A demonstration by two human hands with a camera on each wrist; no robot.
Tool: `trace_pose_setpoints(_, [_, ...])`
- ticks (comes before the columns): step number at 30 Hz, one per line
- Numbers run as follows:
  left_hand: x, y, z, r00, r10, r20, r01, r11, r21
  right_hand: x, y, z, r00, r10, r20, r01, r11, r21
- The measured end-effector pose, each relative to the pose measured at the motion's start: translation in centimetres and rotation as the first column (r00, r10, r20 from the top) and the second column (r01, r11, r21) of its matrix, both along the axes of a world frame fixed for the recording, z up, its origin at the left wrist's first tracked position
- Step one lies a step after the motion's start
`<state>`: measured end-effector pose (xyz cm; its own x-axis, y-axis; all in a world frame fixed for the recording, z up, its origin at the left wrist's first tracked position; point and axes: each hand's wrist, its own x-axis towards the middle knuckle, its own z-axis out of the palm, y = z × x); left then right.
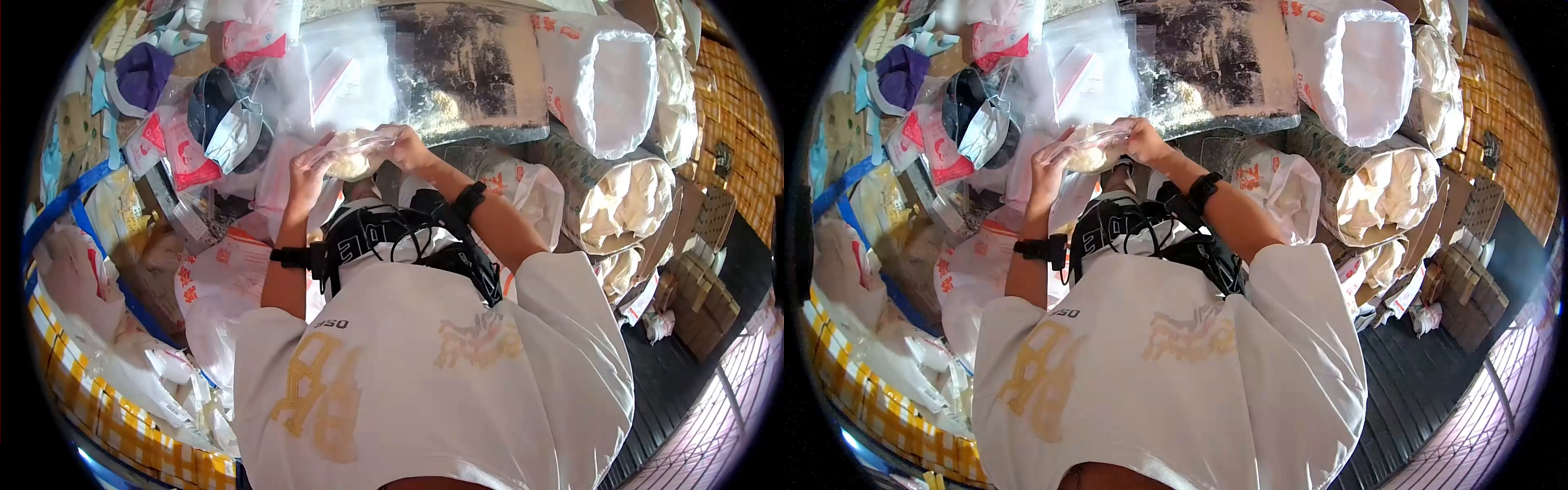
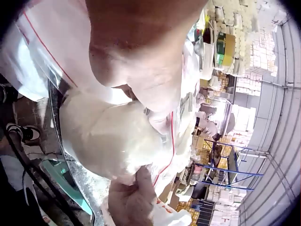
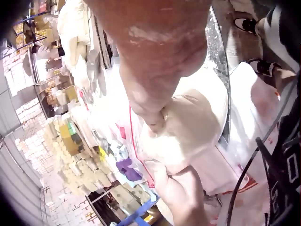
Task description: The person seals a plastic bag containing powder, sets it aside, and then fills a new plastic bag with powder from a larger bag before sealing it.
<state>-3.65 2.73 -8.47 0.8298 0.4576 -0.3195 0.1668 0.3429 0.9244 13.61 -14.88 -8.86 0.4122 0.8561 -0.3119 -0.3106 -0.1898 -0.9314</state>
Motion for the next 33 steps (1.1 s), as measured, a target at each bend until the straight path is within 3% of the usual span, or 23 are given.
trace_pose_setpoints(2, [0.2, -0.3, 0.2, 0.997, 0.07, -0.045, -0.072, 0.997, -0.042, 0.4, 0.0, 0.3, 0.995, 0.032, 0.091, -0.03, 0.999, -0.024])
trace_pose_setpoints(3, [0.3, -0.4, 0.3, 0.993, 0.101, -0.057, -0.105, 0.993, -0.061, 0.8, 0.1, -0.7, 0.972, 0.032, 0.231, -0.08, 0.976, 0.203])
trace_pose_setpoints(6, [-0.2, -0.6, -0.7, 0.981, 0.173, -0.092, -0.185, 0.973, -0.136, 0.9, 0.2, 1.2, 0.993, 0.027, 0.118, -0.016, 0.995, -0.094])
trace_pose_setpoints(13, [-0.5, -0.8, -2.4, 0.931, 0.307, -0.199, -0.342, 0.923, -0.174, 0.7, 0.3, 1.7, 0.977, -0.129, -0.169, 0.093, 0.975, -0.202])
trace_pose_setpoints(16, [-0.7, -0.4, -2.9, 0.927, 0.28, -0.249, -0.336, 0.915, -0.224, 0.5, 0.1, 1.9, 0.953, -0.178, -0.246, 0.11, 0.957, -0.267])
trace_pose_setpoints(19, [-0.6, -0.2, -2.3, 0.924, 0.282, -0.258, -0.312, 0.946, -0.083, 0.5, 0.4, 2.5, 0.934, -0.232, -0.273, 0.138, 0.936, -0.325])
trace_pose_setpoints(22, [0.4, -0.5, 0.7, 0.953, 0.181, -0.244, -0.184, 0.983, 0.007, 0.3, 0.2, 2.0, 0.901, -0.298, -0.316, 0.2, 0.93, -0.308])
trace_pose_setpoints(24, [0.5, 0.0, 1.2, 0.954, 0.138, -0.266, -0.146, 0.989, -0.013, 0.1, -0.1, 2.3, 0.894, -0.299, -0.332, 0.201, 0.932, -0.3])
trace_pose_setpoints(27, [0.1, 0.7, 0.5, 0.961, 0.134, -0.243, -0.158, 0.984, -0.086, 1.0, -1.0, 1.7, 0.956, -0.146, -0.254, 0.104, 0.98, -0.172])
trace_pose_setpoints(30, [-0.2, 0.4, -0.5, 0.951, 0.198, -0.238, -0.232, 0.965, -0.122, 0.9, -1.2, 1.4, 0.935, -0.166, -0.314, 0.145, 0.985, -0.091])
trace_pose_setpoints(33, [-0.5, 0.2, -0.9, 0.944, 0.219, -0.248, -0.244, 0.967, -0.075, 1.7, -1.3, 2.0, 0.962, -0.105, -0.253, 0.068, 0.986, -0.152])
